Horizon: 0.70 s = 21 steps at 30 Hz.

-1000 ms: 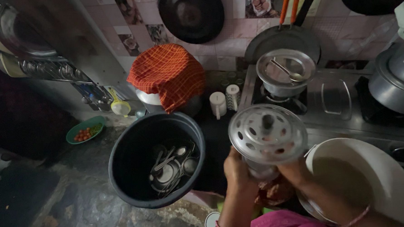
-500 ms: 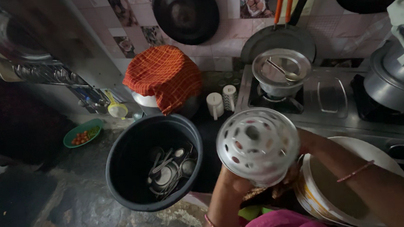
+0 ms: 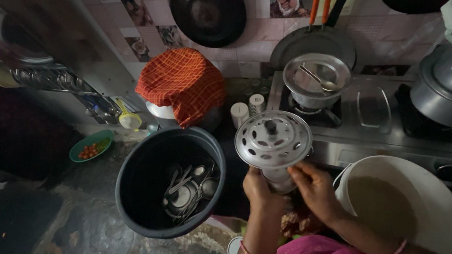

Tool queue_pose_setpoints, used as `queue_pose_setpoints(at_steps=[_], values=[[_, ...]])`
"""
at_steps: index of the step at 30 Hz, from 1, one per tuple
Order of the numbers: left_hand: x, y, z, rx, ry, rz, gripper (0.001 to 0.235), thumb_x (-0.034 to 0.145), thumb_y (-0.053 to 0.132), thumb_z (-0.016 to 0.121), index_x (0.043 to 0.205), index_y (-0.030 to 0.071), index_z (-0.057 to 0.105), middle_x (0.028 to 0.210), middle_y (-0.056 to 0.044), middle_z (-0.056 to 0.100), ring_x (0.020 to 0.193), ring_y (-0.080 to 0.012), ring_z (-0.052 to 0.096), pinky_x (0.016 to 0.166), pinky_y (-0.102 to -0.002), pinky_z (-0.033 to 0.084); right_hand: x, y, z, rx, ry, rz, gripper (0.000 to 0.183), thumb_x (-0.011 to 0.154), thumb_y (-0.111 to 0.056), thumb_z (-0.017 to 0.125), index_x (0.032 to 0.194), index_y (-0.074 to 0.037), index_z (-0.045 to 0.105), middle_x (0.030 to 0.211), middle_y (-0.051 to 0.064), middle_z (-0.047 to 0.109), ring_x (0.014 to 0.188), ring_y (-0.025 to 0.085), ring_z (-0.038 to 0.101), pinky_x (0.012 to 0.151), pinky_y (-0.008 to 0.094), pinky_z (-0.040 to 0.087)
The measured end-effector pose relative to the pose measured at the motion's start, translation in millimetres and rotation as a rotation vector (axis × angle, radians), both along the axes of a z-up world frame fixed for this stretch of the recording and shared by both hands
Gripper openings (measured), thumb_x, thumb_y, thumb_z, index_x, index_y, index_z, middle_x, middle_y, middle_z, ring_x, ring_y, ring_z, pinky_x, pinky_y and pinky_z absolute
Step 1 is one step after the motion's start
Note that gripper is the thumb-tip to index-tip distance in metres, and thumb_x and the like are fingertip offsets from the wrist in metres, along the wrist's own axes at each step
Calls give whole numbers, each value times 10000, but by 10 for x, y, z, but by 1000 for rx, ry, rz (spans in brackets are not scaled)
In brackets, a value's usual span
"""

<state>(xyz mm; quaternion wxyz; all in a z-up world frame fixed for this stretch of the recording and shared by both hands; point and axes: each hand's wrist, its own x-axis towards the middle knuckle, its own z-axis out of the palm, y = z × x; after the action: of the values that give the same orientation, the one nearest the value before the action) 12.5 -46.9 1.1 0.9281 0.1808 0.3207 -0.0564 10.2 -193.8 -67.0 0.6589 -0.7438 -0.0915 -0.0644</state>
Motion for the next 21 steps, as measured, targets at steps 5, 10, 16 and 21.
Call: queue_pose_setpoints(at_steps=[5, 10, 16, 21], values=[[22, 38, 27, 42, -181, 79, 421, 995, 301, 459, 1235, 14, 653, 1213, -178, 719, 1068, -332, 708, 918, -492, 579, 283, -165, 246, -33, 69, 83, 235, 998, -148, 621, 1169, -68, 760, 962, 4, 742, 853, 77, 622, 745, 254, 510], [24, 371, 223, -27, -291, -140, 395, 964, 261, 490, 1220, 5, 649, 1191, -193, 721, 1055, -333, 712, 894, -499, 593, 704, -511, 751, -204, 294, 530, 250, 955, -141, 631, 1152, -51, 756, 1071, 25, 819, 993, 124, 737, 854, 317, 614], [52, 383, 72, -43, -352, -355, 358, 941, 231, 573, 1217, 17, 656, 1164, -169, 726, 1033, -311, 714, 872, -472, 604, 839, -488, 753, -204, 260, 680, 411, 834, -123, 784, 1232, -54, 704, 1150, 53, 778, 1037, 132, 683, 903, 339, 581], [113, 199, -94, -51, -438, -178, 342, 922, 205, 642, 1214, 28, 661, 1141, -149, 731, 1014, -292, 716, 853, -450, 614, 722, -225, 255, -108, 17, 402, 381, 870, -169, 754, 1225, -56, 678, 1141, 55, 743, 1042, 139, 666, 891, 326, 552]])
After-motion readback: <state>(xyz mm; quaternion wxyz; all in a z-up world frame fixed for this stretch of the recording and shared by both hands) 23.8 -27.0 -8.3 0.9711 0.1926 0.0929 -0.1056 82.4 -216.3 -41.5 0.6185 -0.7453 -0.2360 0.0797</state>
